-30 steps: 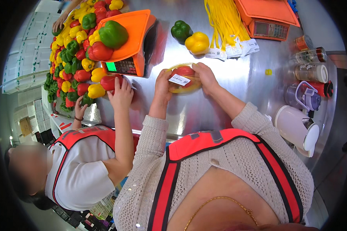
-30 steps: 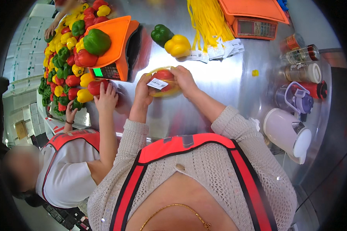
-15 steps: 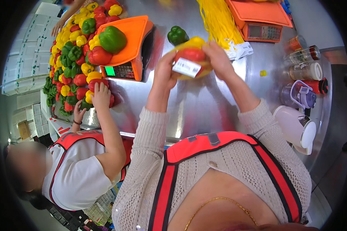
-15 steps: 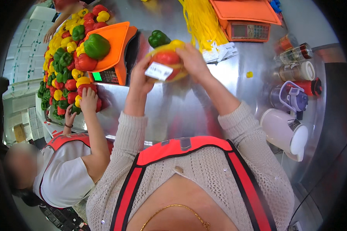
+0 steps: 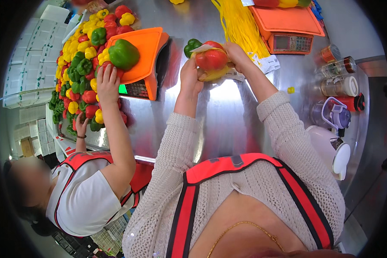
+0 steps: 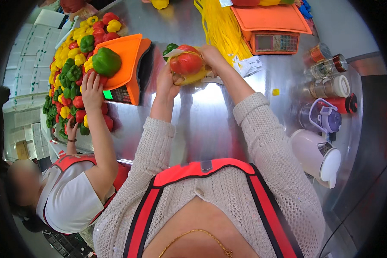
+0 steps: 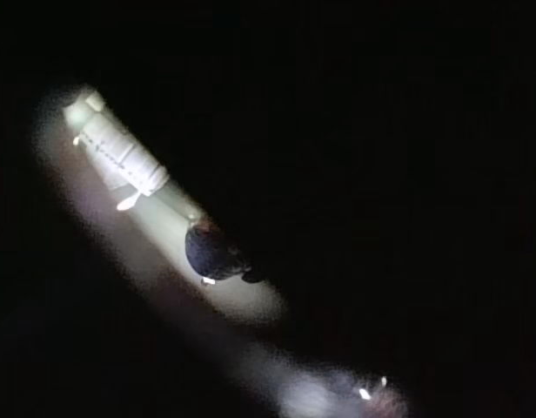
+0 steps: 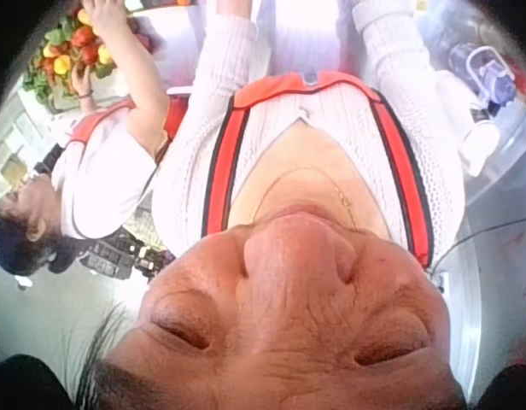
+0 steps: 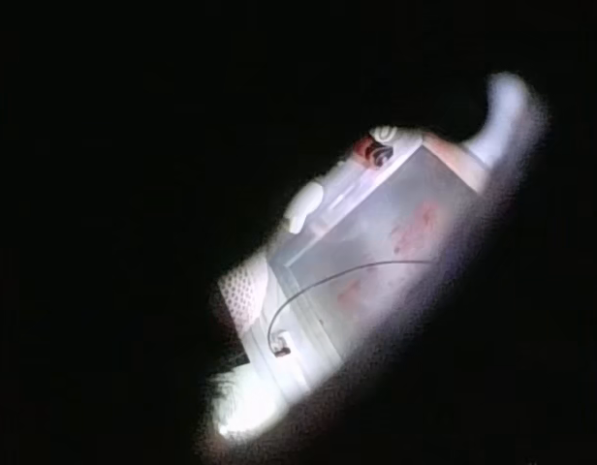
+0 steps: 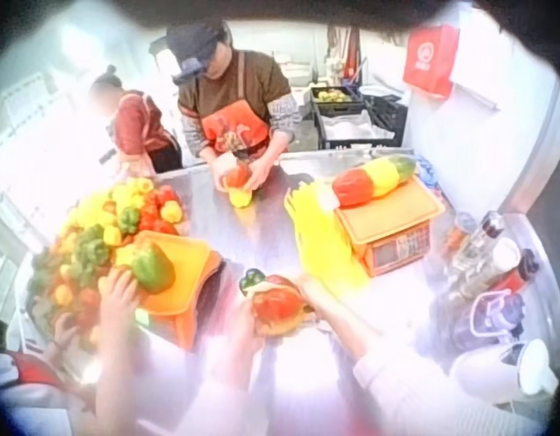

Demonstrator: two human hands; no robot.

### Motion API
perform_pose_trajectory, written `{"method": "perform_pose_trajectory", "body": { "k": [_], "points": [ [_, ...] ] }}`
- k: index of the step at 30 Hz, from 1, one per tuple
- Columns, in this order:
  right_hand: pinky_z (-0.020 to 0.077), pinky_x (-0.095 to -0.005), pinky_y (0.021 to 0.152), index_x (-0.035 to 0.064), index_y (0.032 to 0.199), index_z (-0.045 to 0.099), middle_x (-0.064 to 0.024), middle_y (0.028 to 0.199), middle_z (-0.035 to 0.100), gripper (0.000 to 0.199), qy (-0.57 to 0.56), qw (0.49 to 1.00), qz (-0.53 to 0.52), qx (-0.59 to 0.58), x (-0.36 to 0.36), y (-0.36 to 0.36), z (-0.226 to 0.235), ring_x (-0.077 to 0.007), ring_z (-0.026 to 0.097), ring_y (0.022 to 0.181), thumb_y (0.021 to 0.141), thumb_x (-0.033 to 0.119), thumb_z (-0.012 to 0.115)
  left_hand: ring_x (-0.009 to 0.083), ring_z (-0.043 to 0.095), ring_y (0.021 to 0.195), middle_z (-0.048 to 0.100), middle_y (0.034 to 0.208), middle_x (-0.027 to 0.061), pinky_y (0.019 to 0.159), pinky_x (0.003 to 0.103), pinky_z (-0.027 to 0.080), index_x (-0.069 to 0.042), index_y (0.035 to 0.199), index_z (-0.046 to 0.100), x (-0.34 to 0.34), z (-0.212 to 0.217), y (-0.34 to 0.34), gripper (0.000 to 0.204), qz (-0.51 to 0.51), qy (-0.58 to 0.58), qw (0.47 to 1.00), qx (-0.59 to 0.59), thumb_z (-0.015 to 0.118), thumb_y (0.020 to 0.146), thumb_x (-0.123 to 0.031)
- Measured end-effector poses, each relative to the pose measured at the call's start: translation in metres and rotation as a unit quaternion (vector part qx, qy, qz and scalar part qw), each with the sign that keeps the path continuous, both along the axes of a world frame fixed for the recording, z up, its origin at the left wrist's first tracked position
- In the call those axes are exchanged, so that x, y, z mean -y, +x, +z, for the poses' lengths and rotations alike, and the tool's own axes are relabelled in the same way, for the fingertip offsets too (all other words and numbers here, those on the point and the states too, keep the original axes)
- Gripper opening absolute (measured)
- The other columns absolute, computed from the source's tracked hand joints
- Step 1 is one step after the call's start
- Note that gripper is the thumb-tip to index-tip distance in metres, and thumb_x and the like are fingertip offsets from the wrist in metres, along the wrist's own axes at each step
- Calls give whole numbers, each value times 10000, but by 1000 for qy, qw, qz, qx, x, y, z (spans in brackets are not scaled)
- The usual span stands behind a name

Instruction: The person assembles skewers by threading red, yellow, and green bell peppers onto yellow plastic strings. They tie the strings to secure the peppers and place the finished skewers on the table. The person also retrieves additional strings from a nearby crate.

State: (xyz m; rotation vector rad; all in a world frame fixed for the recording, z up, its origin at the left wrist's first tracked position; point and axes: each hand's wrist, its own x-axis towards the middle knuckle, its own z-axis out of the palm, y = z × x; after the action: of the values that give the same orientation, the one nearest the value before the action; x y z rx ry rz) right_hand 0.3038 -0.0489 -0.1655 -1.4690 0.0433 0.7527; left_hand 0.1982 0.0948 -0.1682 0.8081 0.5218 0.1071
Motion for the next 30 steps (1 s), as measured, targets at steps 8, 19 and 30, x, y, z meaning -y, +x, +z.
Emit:
{"method": "perform_pose_trajectory", "body": {
  "k": [8,19,30],
  "points": [
    [457,-354,486,31,890,640,-92,751,586,317,-15,998,-30,-51,-2,3,-28,-205,565,593,916,346,623,63,369,506,496,705,-9,437,217,280,-70,951,555,-11,-34,-2,219,-19,-137,990,4,462,1035,-250],
    [494,-414,635,-48,912,611,-194,898,647,353,-63,993,-68,77,-1,-19,-64,-290,628,790,931,302,565,146,564,866,597,993,73,772,311,495,-19,1021,520,12,-84,-10,273,72,198,977,-35,476,1031,-289],
    [470,-301,685,27,852,585,-67,829,582,238,19,989,-26,142,-10,-46,31,-144,560,780,947,245,583,100,545,701,585,858,40,586,277,470,-42,932,533,-3,26,-38,229,51,195,979,7,610,950,-257]
  ]
}}
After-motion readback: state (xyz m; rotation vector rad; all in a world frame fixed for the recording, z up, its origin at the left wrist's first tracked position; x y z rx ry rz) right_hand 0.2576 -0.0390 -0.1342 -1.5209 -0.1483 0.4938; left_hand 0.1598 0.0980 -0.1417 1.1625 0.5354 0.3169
